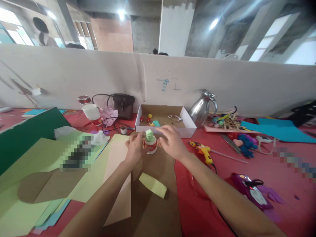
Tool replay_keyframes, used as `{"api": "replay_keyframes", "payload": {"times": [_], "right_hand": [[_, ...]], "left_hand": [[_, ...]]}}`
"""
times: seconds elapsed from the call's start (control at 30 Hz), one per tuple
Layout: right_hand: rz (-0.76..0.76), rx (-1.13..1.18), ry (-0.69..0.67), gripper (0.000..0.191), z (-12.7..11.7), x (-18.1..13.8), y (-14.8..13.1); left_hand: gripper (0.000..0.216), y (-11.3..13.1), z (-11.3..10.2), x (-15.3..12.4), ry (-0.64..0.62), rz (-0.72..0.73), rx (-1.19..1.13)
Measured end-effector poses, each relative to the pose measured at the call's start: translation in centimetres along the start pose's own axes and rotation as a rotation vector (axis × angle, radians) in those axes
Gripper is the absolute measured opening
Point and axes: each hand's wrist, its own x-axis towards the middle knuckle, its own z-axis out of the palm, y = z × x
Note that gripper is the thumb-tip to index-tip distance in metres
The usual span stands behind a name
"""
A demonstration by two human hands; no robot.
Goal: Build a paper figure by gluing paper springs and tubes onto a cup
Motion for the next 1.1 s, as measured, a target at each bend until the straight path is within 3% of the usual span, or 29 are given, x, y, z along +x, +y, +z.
{"api": "replay_keyframes", "payload": {"times": [0.1, 0.2, 0.27, 0.33, 0.43, 0.6, 0.67, 0.9, 1.1], "right_hand": [[0.051, 0.062, 0.025, 0.036, -2.1, -2.0, -0.2], [0.133, 0.1, -0.119, 0.024, -3.0, -5.8, -0.9], [0.196, 0.1, -0.274, 0.022, -2.6, -8.9, -1.8], [0.24, 0.084, -0.39, 0.035, -1.6, -11.5, -2.8], [0.277, 0.038, -0.452, 0.048, -0.1, -13.9, -4.1], [0.306, 0.0, -0.453, 0.051, 0.6, -14.5, -4.7], [0.321, 0.007, -0.449, 0.048, 0.7, -14.5, -4.6], [0.362, 0.161, -0.379, 0.008, 0.7, -14.8, -4.9], [0.478, 0.552, -0.242, 0.008, -0.5, -14.0, -4.5]], "left_hand": [[0.064, -0.5, -1.8, -0.5, 0.072, -0.019, -0.026], [0.05, -1.5, -3.8, -2.0, 0.129, -0.021, -0.089], [0.036, -1.8, -4.7, -3.6, 0.049, -0.04, -0.142], [0.026, -1.6, -4.9, -5.6, -0.098, -0.051, -0.175], [0.026, -0.4, -4.5, -8.6, -0.276, 0.037, -0.188], [0.057, 0.9, -3.4, -11.6, -0.328, 0.036, -0.142], [0.06, 1.0, -3.2, -12.0, -0.354, 0.008, -0.139], [0.027, 2.2, -3.5, -11.9, -0.417, 0.01, -0.191], [0.021, 3.6, -4.2, -11.4, -0.417, -0.105, -0.332]]}}
